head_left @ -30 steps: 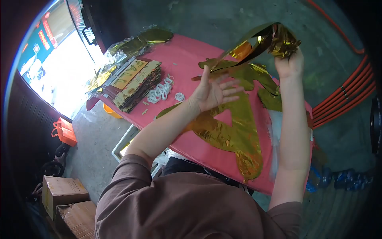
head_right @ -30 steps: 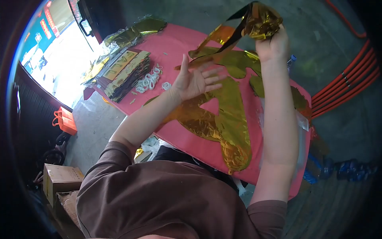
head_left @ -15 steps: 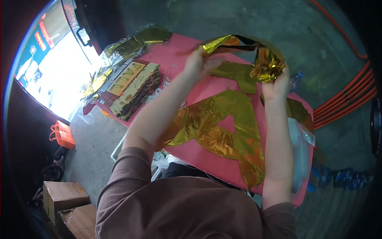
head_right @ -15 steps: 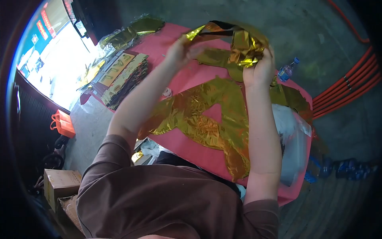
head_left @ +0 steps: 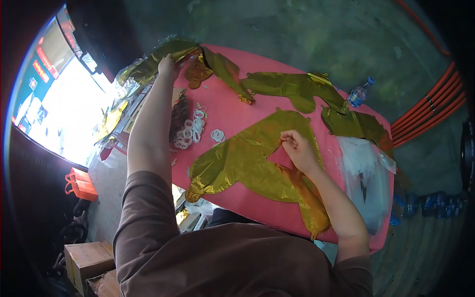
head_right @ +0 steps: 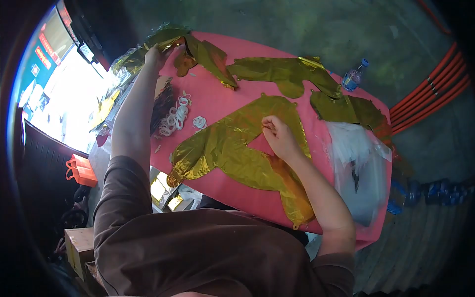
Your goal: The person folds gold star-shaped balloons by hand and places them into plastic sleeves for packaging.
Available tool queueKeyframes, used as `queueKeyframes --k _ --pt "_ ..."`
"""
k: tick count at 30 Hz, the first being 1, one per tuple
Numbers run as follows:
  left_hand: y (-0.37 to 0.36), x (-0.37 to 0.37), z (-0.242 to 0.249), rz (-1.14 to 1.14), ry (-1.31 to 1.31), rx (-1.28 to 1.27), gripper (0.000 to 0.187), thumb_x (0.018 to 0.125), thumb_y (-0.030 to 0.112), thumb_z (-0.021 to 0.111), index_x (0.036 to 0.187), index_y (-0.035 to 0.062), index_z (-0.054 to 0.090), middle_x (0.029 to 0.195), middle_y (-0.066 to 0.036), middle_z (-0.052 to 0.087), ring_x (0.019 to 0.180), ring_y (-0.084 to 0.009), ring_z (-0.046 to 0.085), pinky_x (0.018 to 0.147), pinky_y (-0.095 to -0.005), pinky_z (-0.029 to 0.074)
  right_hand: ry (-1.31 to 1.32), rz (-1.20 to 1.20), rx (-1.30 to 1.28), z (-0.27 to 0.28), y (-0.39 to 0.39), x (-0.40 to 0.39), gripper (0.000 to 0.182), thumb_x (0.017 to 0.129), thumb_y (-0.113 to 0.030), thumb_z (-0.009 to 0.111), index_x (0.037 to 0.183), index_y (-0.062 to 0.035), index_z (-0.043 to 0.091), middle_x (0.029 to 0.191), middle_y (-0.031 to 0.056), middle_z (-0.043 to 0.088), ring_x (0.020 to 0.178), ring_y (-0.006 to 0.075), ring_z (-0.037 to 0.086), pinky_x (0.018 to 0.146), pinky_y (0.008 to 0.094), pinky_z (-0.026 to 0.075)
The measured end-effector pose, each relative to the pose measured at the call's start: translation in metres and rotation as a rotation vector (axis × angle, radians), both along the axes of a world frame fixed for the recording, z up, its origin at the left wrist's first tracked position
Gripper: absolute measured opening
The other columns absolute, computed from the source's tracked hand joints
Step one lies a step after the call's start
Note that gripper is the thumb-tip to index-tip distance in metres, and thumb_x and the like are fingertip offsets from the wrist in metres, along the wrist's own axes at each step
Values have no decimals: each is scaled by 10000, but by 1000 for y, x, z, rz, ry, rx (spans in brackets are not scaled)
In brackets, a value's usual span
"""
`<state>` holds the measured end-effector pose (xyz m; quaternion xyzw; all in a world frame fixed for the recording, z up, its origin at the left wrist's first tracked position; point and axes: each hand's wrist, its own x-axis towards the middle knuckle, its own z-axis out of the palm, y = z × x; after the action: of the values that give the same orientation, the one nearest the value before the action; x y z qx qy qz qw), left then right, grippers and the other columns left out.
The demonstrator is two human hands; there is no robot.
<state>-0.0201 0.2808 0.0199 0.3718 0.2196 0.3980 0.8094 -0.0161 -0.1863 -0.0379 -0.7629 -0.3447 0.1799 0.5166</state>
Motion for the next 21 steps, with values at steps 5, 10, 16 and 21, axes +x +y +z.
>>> queueKeyframes --k 5,10,16,21 --pt "-19 13 42 -69 5 52 254 930 89 352 1108 -46 474 1098 -212 543 925 -350 612 799 -429 546 -194 -21 22 -20 -5 -10 159 858 -15 549 1017 -15 547 1182 93 554 977 154 562 845 259 447" --pt "-51 21 72 -224 7 347 242 949 92 387 1104 -57 498 1081 -181 576 972 -300 600 785 -382 553 -424 -34 14 -19 -3 -16 160 818 -1 566 978 -14 557 1193 126 549 1067 247 553 890 309 434" --pt "-49 38 104 -367 -266 383 286 925 180 429 1105 -28 509 1044 -217 584 969 -343 596 824 -417 518 -379 -24 -1 -17 -4 -17 135 816 -16 569 952 -12 566 1206 135 543 1111 281 534 917 332 422" --pt "-78 14 160 -311 -411 140 186 954 107 366 1009 -33 476 994 -186 567 908 -316 590 827 -422 542 -412 -19 5 -20 -4 -16 110 817 -28 575 926 -10 576 1205 143 542 1113 287 534 916 340 426"
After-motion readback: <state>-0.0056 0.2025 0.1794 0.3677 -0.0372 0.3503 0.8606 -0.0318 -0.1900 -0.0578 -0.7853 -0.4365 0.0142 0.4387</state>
